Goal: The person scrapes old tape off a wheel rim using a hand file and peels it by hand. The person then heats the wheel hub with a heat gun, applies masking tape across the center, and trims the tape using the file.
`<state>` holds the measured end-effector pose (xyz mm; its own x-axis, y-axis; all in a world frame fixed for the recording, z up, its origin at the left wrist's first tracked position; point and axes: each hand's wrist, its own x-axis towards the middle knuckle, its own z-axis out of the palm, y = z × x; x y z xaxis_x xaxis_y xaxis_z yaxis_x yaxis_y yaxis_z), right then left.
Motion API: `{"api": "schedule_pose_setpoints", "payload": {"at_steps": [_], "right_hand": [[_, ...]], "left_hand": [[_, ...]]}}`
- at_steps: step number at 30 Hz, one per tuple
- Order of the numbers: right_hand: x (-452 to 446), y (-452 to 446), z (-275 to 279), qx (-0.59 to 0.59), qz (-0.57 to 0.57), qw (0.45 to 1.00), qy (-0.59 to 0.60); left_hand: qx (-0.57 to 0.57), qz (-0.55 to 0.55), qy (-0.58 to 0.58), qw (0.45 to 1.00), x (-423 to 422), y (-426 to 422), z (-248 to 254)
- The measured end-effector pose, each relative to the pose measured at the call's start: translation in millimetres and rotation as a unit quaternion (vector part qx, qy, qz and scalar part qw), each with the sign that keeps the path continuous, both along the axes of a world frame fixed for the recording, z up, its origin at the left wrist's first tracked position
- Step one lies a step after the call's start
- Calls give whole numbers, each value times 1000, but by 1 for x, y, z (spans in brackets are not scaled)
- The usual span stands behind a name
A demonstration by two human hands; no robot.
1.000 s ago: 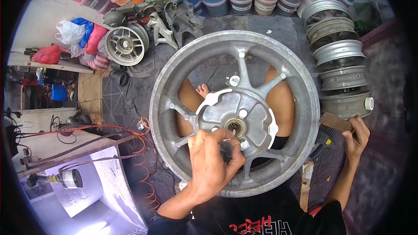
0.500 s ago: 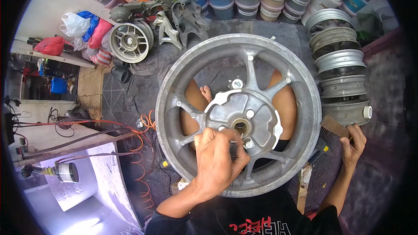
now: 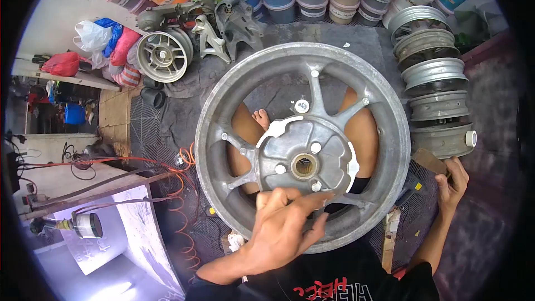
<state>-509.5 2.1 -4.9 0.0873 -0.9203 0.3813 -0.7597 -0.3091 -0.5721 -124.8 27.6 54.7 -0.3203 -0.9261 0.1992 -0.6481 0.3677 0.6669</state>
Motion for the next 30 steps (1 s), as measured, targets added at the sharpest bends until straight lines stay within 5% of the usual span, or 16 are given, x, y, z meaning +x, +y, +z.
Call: {"api": "schedule_pose_setpoints", "payload": {"at_steps": [6,8,13,17,24,27,30], "right_hand": [[0,3,-2,-7,-11,1000,-8],[1,3,-2,-10,-18,1000,-19],[2,6,-3,-13,-21,999,-21],[0,7,-2,-6,-21,999,-26],[8,4,-2,-14,-16,999,-31],[4,9,-6,-11,-19,999,-34],[0,10,-9,-7,-29,998,-56]], "left_hand": [[96,-18,118,988,9,-16,4],[196,-3,317,928,12,-16,1],[47,44,274,960,22,-30,-1],[10,34,34,999,27,-37,17],[45,-61,-125,989,0,-53,20],[-31,-45,-153,987,6,-55,16],[-59,78,-55,994,11,-51,17]]}}
